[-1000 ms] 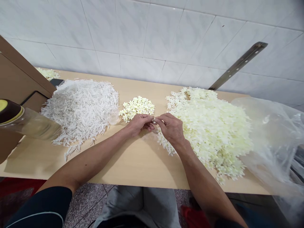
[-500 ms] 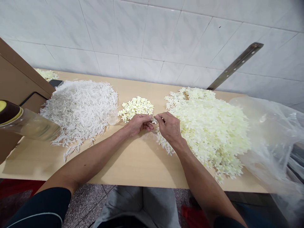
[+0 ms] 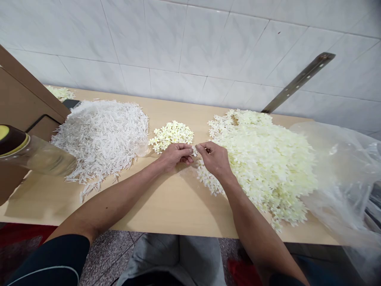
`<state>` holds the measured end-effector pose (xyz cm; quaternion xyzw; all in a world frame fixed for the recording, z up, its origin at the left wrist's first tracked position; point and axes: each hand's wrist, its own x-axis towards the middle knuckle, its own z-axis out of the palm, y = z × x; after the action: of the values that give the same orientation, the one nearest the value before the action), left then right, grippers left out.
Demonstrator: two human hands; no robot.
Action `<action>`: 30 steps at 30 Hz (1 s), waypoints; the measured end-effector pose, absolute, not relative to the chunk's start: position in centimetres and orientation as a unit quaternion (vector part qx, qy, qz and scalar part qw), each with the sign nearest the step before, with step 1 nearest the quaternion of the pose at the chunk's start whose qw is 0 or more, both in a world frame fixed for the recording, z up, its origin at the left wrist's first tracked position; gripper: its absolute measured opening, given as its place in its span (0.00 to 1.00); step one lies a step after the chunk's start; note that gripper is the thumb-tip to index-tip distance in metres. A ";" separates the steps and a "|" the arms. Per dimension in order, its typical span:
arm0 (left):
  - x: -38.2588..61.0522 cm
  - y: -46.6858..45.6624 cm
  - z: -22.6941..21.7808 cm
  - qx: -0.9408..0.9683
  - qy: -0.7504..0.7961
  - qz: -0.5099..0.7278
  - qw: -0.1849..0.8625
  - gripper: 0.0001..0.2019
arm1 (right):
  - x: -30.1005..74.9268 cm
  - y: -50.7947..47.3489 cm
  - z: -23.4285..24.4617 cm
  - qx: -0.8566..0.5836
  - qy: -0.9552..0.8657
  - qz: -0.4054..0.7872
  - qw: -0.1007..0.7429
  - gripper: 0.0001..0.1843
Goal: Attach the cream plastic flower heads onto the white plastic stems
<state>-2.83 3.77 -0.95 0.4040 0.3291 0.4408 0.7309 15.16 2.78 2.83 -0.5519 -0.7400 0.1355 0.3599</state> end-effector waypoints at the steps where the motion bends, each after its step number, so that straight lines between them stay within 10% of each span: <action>1: -2.8 3.8 -0.9 0.403 0.331 0.439 0.732 0.14 | 15.2 2.7 2.9 -0.557 -0.730 0.147 0.367 0.16; 30: -2.8 3.4 -0.5 0.417 0.317 0.440 0.729 0.18 | 14.8 2.5 2.5 -0.511 -0.753 0.052 0.411 0.11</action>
<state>-2.83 3.43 -0.50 0.4173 0.3166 0.4403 0.7292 14.78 2.47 2.47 -0.5112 -0.7529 0.0520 0.4113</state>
